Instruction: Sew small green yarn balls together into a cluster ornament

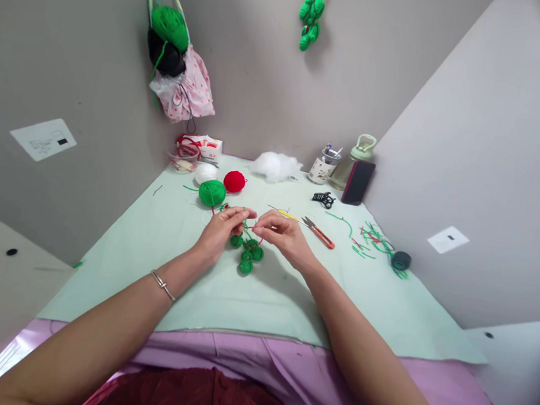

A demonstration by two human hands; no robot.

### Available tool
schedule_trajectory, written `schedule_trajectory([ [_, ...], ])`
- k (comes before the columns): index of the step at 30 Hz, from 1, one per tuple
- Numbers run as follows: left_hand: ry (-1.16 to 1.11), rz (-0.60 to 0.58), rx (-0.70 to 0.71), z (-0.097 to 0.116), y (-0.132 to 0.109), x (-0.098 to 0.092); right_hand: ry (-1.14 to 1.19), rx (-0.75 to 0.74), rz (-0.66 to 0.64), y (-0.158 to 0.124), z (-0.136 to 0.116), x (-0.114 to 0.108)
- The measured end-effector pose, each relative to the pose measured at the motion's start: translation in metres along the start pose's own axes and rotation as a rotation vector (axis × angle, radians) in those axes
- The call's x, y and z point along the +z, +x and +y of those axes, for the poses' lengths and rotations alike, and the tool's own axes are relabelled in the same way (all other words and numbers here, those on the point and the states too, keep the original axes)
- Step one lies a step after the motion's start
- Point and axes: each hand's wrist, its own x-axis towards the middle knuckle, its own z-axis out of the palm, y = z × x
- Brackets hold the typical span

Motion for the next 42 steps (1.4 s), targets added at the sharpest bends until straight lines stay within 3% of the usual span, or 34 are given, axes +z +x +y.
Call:
schedule_trajectory([
  [3, 0.08, -0.023, 0.072, -0.001, -0.002, 0.0, 0.098, 0.015, 0.127, 0.001, -0.001, -0.004],
  [7, 0.313, -0.096, 0.176, -0.005, -0.009, 0.005, 0.214, 0.021, 0.197, 0.002, 0.0, -0.003],
  [14, 0.449, -0.13, 0.3, -0.006, -0.015, 0.008, -0.045, -0.033, 0.294, 0.003, 0.003, 0.005],
  [18, 0.455, -0.128, 0.301, -0.007, -0.013, 0.005, -0.16, 0.004, 0.227, 0.0, 0.003, 0.005],
  [28, 0.452, -0.129, 0.337, -0.008, -0.013, 0.007, -0.158, -0.01, 0.146, -0.002, 0.0, 0.007],
  [42, 0.468, -0.128, 0.304, -0.008, -0.013, 0.008, -0.418, -0.092, 0.176, -0.002, 0.01, 0.005],
])
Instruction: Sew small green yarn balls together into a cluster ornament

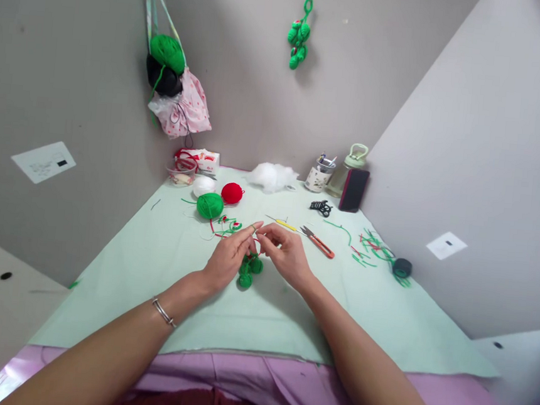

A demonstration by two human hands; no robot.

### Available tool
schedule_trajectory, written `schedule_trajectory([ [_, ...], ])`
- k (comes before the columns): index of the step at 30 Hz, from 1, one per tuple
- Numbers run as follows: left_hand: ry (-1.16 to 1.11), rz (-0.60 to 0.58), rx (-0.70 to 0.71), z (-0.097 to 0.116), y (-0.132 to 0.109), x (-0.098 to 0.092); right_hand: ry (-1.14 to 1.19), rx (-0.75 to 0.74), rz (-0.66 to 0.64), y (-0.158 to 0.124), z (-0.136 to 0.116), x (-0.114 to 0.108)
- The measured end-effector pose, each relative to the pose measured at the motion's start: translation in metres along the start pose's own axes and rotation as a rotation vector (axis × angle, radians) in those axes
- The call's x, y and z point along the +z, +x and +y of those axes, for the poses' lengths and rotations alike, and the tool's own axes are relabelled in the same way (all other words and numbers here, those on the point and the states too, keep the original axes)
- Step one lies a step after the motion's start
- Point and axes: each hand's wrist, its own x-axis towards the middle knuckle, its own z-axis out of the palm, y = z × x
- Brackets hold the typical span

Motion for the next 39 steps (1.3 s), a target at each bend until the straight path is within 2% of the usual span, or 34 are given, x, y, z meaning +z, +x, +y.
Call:
schedule_trajectory([
  [10, 0.068, -0.001, -0.016, -0.007, -0.002, 0.002, 0.034, 0.035, -0.02, 0.0, 0.0, 0.005],
  [20, 0.108, -0.041, -0.025, -0.01, -0.002, 0.003, 0.076, 0.166, -0.008, 0.004, 0.01, 0.009],
  [29, 0.24, -0.032, 0.029, -0.014, -0.003, 0.004, 0.011, 0.072, -0.041, -0.001, 0.006, 0.008],
  [34, 0.281, -0.049, 0.028, -0.019, -0.003, 0.003, -0.001, 0.081, -0.056, -0.001, 0.003, 0.006],
  [39, 0.356, -0.022, 0.099, -0.022, 0.0, 0.003, 0.004, 0.115, -0.059, 0.001, 0.006, 0.005],
])
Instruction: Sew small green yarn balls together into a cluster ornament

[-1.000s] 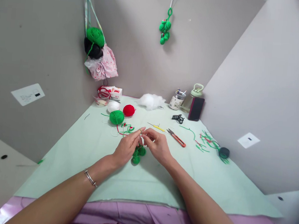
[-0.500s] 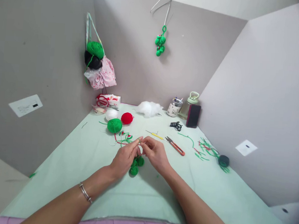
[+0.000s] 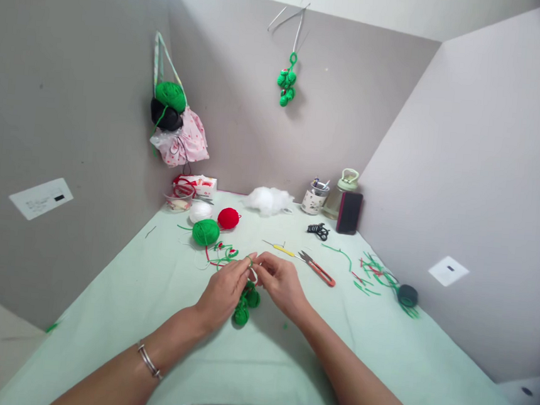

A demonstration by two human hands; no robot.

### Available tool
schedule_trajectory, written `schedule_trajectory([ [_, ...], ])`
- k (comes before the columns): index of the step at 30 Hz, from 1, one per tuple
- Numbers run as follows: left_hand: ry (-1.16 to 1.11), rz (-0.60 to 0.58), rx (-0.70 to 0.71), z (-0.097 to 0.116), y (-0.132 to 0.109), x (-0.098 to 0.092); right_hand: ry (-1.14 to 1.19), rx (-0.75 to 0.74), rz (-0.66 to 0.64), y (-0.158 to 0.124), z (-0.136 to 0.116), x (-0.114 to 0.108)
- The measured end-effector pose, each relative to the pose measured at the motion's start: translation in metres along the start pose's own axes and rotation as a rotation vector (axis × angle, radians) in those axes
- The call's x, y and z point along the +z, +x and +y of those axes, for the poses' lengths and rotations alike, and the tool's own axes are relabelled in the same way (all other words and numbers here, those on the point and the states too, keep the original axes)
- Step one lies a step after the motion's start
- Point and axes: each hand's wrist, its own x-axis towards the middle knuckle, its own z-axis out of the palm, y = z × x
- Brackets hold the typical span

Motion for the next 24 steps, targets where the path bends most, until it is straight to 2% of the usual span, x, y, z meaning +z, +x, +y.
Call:
schedule_trajectory([
  [5, 0.095, 0.038, 0.06, 0.0017, 0.0017, -0.0019, -0.064, -0.024, 0.013, 0.003, 0.0068, -0.0001],
  [10, 0.132, 0.056, 0.056, 0.0009, 0.0013, -0.0016, -0.058, -0.032, 0.006, 0.0038, 0.0079, -0.0008],
  [24, 0.219, 0.033, 0.097, -0.003, 0.0033, -0.0017, 0.084, 0.034, -0.039, 0.0059, 0.0048, -0.0035],
])
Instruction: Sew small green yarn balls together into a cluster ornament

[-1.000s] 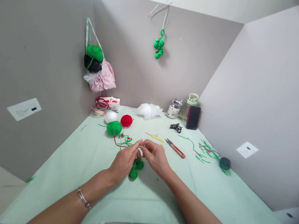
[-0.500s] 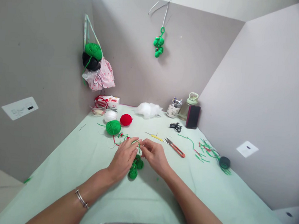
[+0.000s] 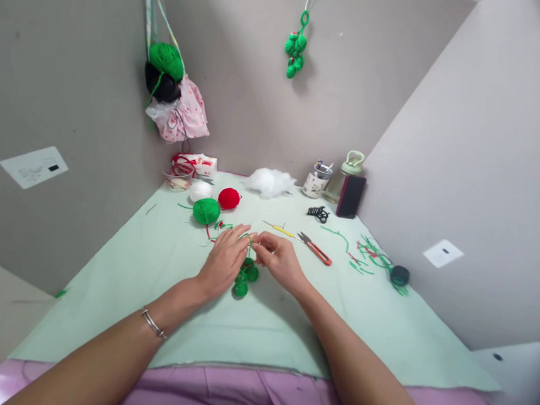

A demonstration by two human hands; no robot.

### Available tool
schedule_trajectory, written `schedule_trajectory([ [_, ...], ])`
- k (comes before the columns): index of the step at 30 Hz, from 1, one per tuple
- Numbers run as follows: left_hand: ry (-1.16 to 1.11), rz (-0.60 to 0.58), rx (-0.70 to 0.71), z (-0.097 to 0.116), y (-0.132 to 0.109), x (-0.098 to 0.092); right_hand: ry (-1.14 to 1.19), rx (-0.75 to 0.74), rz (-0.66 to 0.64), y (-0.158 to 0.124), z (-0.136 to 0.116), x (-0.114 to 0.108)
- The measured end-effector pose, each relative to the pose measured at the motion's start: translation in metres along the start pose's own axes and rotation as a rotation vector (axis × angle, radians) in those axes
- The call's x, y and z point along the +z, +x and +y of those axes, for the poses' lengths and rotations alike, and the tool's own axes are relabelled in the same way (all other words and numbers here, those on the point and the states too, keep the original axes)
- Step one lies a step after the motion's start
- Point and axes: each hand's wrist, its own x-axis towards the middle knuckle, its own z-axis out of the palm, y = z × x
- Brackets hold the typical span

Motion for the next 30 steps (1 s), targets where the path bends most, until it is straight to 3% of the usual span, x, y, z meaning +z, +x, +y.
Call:
schedule_trajectory([
  [25, 0.034, -0.082, -0.011, 0.001, 0.004, -0.009, 0.122, 0.066, -0.043, 0.001, -0.002, 0.0],
  [30, -0.057, -0.007, -0.044, 0.0, 0.007, -0.016, -0.001, 0.005, 0.084, -0.001, -0.002, 0.001],
])
